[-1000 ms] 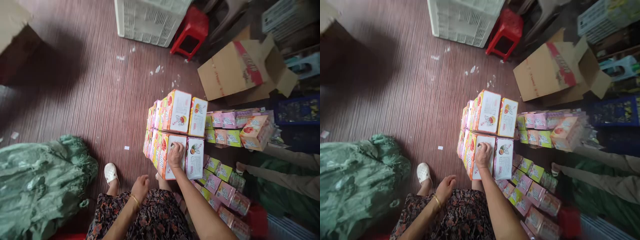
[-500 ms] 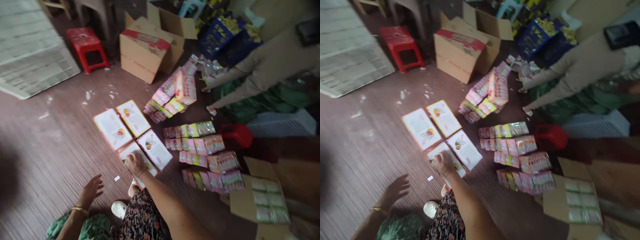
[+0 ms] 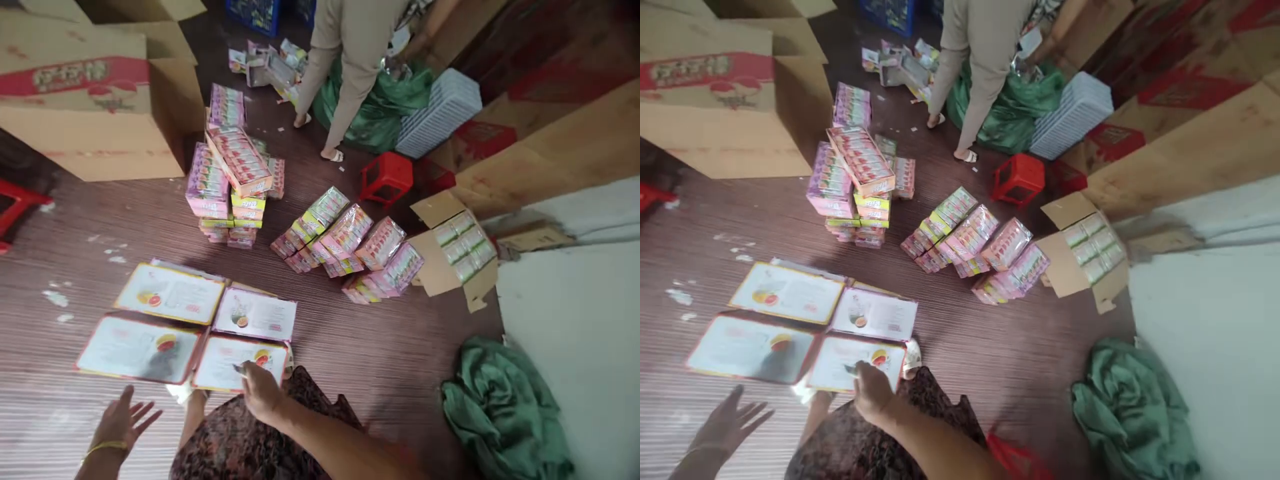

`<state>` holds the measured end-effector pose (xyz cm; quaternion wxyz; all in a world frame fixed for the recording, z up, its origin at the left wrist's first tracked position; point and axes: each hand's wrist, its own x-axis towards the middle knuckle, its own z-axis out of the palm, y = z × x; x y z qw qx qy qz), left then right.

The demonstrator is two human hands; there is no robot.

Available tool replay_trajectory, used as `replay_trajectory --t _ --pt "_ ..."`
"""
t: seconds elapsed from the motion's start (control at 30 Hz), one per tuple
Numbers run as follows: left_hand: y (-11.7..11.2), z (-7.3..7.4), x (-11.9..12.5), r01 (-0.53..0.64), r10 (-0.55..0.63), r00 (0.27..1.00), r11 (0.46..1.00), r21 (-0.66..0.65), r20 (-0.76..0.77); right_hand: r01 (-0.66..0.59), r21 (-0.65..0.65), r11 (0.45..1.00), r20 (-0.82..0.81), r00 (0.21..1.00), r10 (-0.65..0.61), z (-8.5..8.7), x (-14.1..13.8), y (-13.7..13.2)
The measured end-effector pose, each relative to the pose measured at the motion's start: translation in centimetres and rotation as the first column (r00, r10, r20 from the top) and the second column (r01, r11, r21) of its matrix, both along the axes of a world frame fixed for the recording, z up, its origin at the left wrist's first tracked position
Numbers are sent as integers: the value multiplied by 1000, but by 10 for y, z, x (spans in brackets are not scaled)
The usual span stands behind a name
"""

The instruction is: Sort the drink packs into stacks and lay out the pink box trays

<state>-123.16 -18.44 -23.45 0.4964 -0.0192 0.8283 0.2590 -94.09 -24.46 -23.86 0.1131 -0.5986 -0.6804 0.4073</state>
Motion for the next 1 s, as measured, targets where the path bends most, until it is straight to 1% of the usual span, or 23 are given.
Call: replay_trajectory --t 0.07,0.1,0.17,0.2,0.27,0.33,0.4,0.47,0.53,0.57,0.63,0.7,0.77,1.0 --pt "19 7 -4 -12 16 998 997 -70 68 161 -23 987 43 986 -160 -1 -3 -18" --pt "27 12 -4 -17 26 995 996 -89 99 250 -45 967 85 966 -245 0 -5 -26" --pt "39 17 -2 -18 33 988 995 -99 150 393 -56 918 189 907 -377 5 -12 -34" --pt "43 19 -1 -12 29 984 995 -95 176 445 -47 894 244 873 -422 9 -15 -35" --pt "48 18 1 5 13 975 997 -83 220 515 -29 857 356 806 -473 18 -23 -31" --pt "50 15 3 4 16 973 996 -88 232 561 -65 825 462 750 -473 26 -34 -21" --pt "51 10 5 -8 30 974 995 -97 224 598 -156 786 551 713 -433 30 -45 -10" --pt "50 7 6 -10 27 975 997 -77 221 610 -255 750 601 708 -371 33 -56 0" --pt "49 4 6 2 9 975 999 -49 223 602 -312 735 628 711 -317 34 -63 6" --pt "49 4 5 9 -1 975 999 -38 222 593 -323 738 635 714 -296 35 -65 7" --pt "49 3 5 24 -17 976 999 -27 219 560 -328 761 637 726 -260 36 -65 9" --pt "51 3 5 28 -21 978 999 -34 207 526 -332 783 631 741 -229 38 -63 10" --pt "52 2 6 28 -19 981 999 -45 194 505 -343 792 624 753 -210 38 -62 10" --pt "57 0 8 34 -28 982 999 -27 189 502 -317 805 604 761 -236 35 -65 13"
